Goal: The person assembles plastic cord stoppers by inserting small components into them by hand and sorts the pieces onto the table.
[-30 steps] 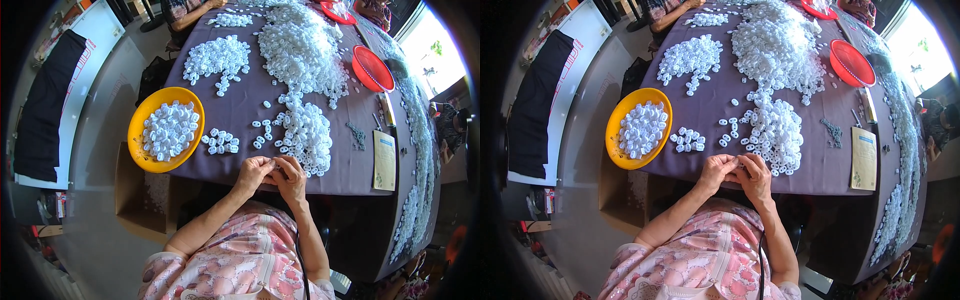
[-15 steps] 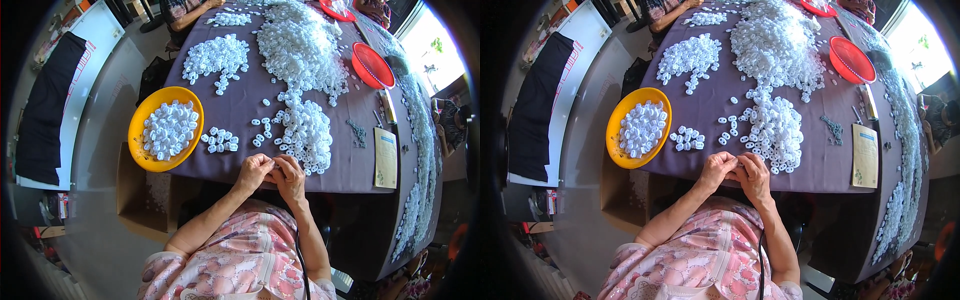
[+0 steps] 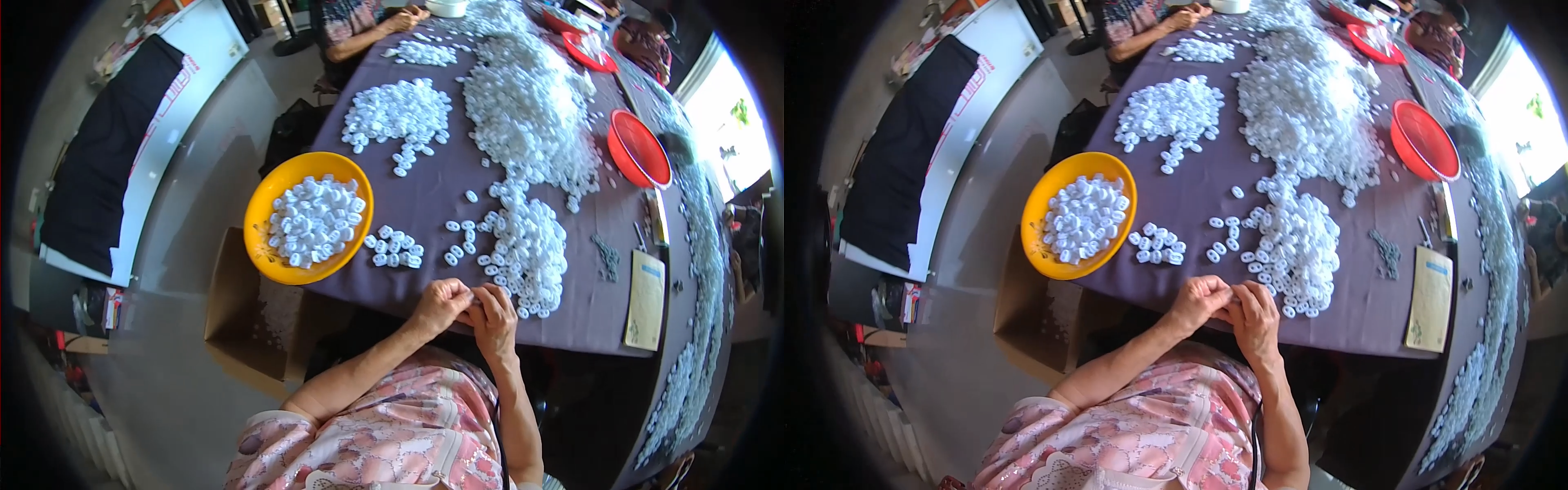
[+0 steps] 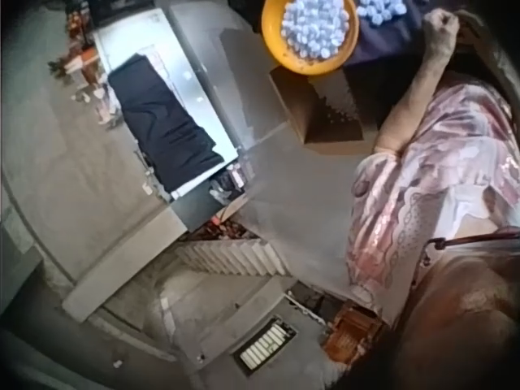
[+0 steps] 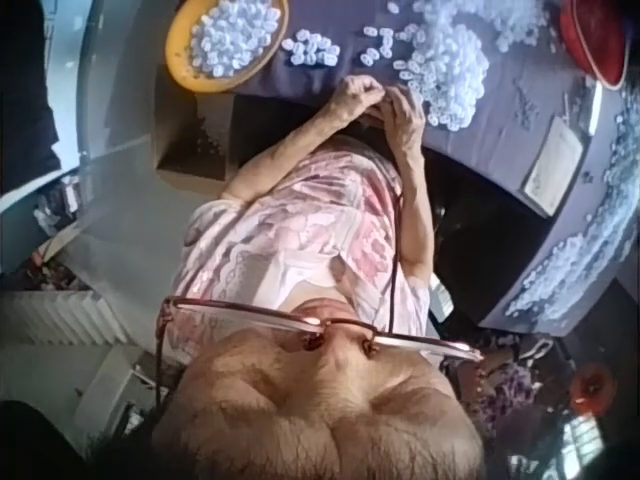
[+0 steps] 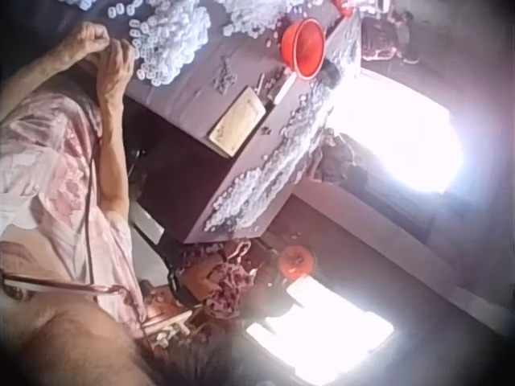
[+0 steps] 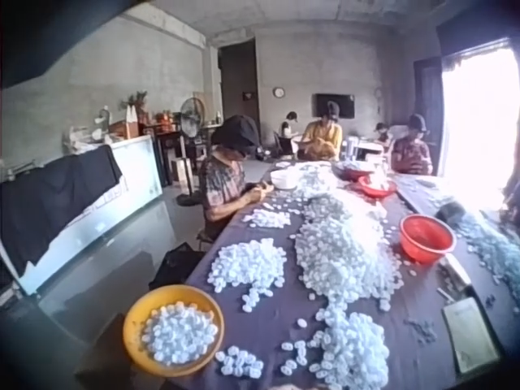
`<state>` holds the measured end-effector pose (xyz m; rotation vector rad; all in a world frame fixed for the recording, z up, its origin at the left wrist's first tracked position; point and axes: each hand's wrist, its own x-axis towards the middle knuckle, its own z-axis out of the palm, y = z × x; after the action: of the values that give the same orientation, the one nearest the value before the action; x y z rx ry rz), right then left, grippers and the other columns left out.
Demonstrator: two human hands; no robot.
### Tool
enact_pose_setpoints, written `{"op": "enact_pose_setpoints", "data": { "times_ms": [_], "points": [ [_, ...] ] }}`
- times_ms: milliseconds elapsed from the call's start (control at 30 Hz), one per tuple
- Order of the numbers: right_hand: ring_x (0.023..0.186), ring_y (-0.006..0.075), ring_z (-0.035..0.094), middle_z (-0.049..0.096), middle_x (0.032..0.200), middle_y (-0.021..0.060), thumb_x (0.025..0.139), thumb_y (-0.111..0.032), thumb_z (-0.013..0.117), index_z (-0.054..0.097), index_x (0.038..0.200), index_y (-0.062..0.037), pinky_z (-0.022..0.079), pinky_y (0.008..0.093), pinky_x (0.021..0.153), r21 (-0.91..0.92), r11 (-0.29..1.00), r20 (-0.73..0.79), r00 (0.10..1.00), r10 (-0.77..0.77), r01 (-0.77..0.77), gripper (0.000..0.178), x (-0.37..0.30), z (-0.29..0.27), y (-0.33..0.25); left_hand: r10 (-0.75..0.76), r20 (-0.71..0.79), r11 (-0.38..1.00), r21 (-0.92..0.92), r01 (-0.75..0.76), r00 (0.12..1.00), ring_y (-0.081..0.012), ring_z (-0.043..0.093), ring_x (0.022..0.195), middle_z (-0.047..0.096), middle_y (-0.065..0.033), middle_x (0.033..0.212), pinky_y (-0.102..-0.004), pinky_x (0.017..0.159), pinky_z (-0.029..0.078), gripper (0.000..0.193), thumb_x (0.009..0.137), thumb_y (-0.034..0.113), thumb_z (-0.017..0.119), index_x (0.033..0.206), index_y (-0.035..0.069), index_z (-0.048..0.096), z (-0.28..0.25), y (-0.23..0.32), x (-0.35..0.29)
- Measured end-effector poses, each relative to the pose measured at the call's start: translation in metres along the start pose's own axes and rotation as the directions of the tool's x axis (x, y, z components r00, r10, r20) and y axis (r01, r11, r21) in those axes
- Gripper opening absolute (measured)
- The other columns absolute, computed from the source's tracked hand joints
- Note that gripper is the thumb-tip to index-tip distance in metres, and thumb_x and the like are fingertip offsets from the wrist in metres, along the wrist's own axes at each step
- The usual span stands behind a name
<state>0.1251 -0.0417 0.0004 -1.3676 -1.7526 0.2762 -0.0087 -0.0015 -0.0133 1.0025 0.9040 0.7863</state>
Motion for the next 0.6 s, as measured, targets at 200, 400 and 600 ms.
{"op": "enact_pose_setpoints", "data": {
  "times_ms": [200,400,600],
  "points": [
    [0.079,0.0319,0.060,0.059,0.093,0.0152,0.075,-0.001,0.061,0.060,0.096,-0.0020,0.049,0.0374,0.068,-0.016,0.999,-0.008,0.999,-0.044,0.044,0.022,0.000,0.001,-0.001,-0.038,0.009,0.998,-0.045,0.038,0.999,-0.0142,0.064,0.070,0.063,-0.0072,0.077,-0.0284,0.063,0.058,0.012,0.089,0.006,0.055,0.084,-0.004,0.059,-0.002,0.005,-0.003],
    [0.079,0.0291,0.061,0.062,0.091,0.0119,0.071,-0.003,0.066,0.062,0.093,-0.0039,0.051,0.0360,0.069,0.026,0.995,-0.012,0.996,0.093,-0.093,0.023,0.002,0.001,-0.002,-0.088,-0.016,0.979,-0.186,0.084,0.996,-0.0137,0.063,0.073,0.063,-0.0079,0.081,-0.0274,0.064,0.057,0.014,0.089,0.011,0.056,0.085,-0.002,0.060,0.002,0.009,-0.007],
    [0.074,0.0199,0.063,0.064,0.094,0.0084,0.071,-0.002,0.067,0.065,0.095,-0.0037,0.050,0.0281,0.063,0.151,0.973,-0.003,0.984,0.179,-0.177,0.025,0.011,-0.003,-0.005,-0.118,-0.062,0.963,-0.250,0.099,0.991,-0.0142,0.064,0.069,0.063,-0.0082,0.081,-0.0275,0.062,0.057,0.017,0.092,0.013,0.054,0.087,-0.003,0.059,0.004,0.010,-0.002]
  ]
}}
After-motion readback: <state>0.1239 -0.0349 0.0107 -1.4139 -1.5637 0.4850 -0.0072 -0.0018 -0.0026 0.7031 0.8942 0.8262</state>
